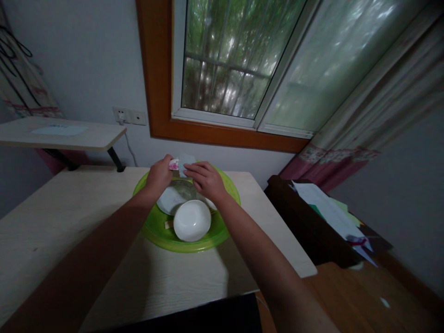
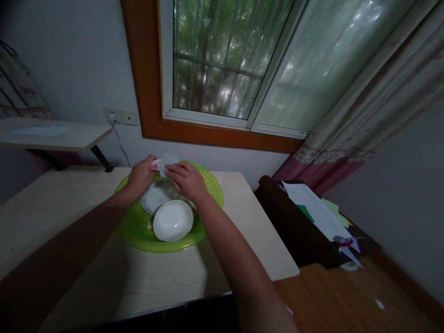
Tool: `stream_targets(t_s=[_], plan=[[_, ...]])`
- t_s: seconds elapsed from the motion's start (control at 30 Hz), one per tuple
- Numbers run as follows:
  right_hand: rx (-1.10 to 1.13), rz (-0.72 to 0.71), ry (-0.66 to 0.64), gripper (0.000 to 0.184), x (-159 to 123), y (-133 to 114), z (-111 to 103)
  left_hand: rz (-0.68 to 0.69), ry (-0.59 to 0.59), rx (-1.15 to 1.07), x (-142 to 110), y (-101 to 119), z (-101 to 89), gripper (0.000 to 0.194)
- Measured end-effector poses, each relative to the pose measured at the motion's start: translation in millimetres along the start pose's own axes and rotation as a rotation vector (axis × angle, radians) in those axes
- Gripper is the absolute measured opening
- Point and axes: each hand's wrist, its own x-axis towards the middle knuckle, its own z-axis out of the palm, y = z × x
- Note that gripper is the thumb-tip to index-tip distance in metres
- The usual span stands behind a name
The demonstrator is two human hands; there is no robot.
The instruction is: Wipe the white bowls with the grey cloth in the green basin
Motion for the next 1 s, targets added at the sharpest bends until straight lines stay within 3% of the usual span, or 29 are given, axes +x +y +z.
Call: stream_targets(t_s=[0.27,0.47,0.67,1.0], plan=[[-0.024,0.151,0.107,0.037,-3,7,-2,-0.026,0.024,-0.039,1,0,-4.1,0.042],[0.009,0.127,0.029,0.047,-2,3,-2,0.06,0.024,0.006,-1,1,-1.1,0.037],[0.054,0.062,-0.023,0.045,4,-8,-1,0.157,-0.019,0.072,-4,7,1.7,0.032],[-0.001,0.214,-0.068,0.061,3,-2,2,0.136,0.019,-0.047,-2,2,0.4,0.048]])
